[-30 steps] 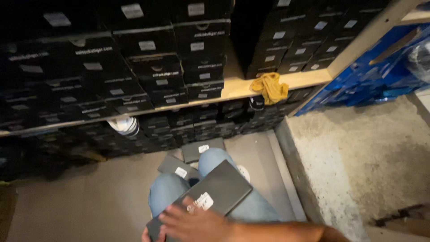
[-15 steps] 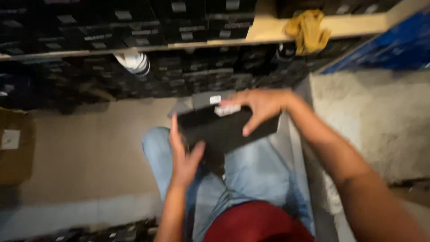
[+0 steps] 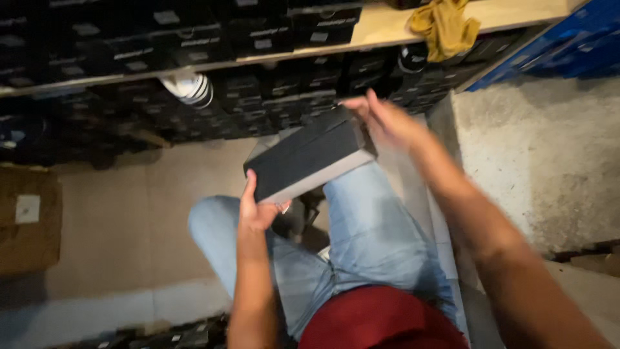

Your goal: The person wipes a white sneaker with a yellow cloth, then places it into a shoebox and covers it with tissue paper. The person closes the box and places it on a shelf. The person then opens another box, removes a black sneaker, and places it on the floor.

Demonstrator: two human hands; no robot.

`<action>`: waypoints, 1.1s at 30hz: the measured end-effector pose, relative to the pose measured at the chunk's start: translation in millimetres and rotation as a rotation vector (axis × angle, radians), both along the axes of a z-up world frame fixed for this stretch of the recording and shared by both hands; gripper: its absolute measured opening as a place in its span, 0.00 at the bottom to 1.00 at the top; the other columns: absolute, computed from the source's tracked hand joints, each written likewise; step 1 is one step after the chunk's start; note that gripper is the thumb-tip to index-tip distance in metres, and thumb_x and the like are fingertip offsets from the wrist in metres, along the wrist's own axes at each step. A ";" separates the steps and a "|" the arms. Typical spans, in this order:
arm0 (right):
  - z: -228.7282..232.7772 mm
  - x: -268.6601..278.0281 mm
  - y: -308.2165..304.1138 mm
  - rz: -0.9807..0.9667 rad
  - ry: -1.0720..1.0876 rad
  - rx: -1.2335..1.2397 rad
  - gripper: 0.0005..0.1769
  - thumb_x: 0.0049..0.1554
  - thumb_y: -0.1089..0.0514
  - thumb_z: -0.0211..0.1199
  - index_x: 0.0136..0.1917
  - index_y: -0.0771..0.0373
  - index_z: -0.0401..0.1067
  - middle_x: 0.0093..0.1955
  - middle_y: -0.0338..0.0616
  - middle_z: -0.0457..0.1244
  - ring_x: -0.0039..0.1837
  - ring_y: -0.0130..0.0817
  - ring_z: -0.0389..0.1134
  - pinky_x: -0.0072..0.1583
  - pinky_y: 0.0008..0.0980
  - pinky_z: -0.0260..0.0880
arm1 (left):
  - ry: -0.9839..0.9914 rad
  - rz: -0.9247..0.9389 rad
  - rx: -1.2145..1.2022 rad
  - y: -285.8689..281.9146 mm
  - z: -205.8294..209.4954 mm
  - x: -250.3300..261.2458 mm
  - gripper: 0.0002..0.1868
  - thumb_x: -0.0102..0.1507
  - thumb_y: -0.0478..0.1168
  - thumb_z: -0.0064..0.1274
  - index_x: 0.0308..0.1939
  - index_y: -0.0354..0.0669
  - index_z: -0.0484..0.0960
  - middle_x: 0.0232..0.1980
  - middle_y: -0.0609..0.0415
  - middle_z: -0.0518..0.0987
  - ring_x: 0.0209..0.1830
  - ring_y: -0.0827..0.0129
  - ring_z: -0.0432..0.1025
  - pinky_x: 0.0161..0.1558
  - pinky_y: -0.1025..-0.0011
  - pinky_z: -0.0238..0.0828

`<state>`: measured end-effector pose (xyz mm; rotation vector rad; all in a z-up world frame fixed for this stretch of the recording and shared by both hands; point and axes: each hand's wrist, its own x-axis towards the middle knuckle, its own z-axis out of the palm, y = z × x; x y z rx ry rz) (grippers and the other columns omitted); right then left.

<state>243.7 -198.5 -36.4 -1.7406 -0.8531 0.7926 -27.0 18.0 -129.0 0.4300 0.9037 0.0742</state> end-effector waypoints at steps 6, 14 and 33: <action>15.6 -113.5 -25.8 -0.007 -0.458 0.072 0.84 0.38 0.09 0.57 0.86 0.62 0.27 0.88 0.56 0.24 0.86 0.60 0.22 0.76 0.72 0.20 | -0.212 0.175 -0.082 -2.3 -23.2 13.9 0.37 0.62 0.66 0.57 0.64 0.43 0.78 0.68 0.42 0.76 0.68 0.43 0.70 0.68 0.39 0.62; 79.8 -96.8 -38.9 -0.109 -0.819 -0.049 0.81 0.39 0.25 0.78 0.85 0.64 0.34 0.88 0.58 0.31 0.88 0.56 0.30 0.81 0.61 0.24 | -0.370 0.141 -0.144 -22.3 14.2 30.6 0.33 0.64 0.66 0.53 0.60 0.45 0.81 0.64 0.40 0.79 0.63 0.43 0.74 0.62 0.39 0.69; 33.7 -118.6 -54.4 -0.784 1.225 0.348 0.48 0.53 0.25 0.48 0.72 0.62 0.65 0.69 0.59 0.63 0.67 0.51 0.64 0.72 0.52 0.60 | -0.150 -0.013 2.218 -188.6 99.1 30.0 0.47 0.56 0.54 0.65 0.73 0.53 0.57 0.68 0.28 0.57 0.62 0.32 0.62 0.62 0.34 0.62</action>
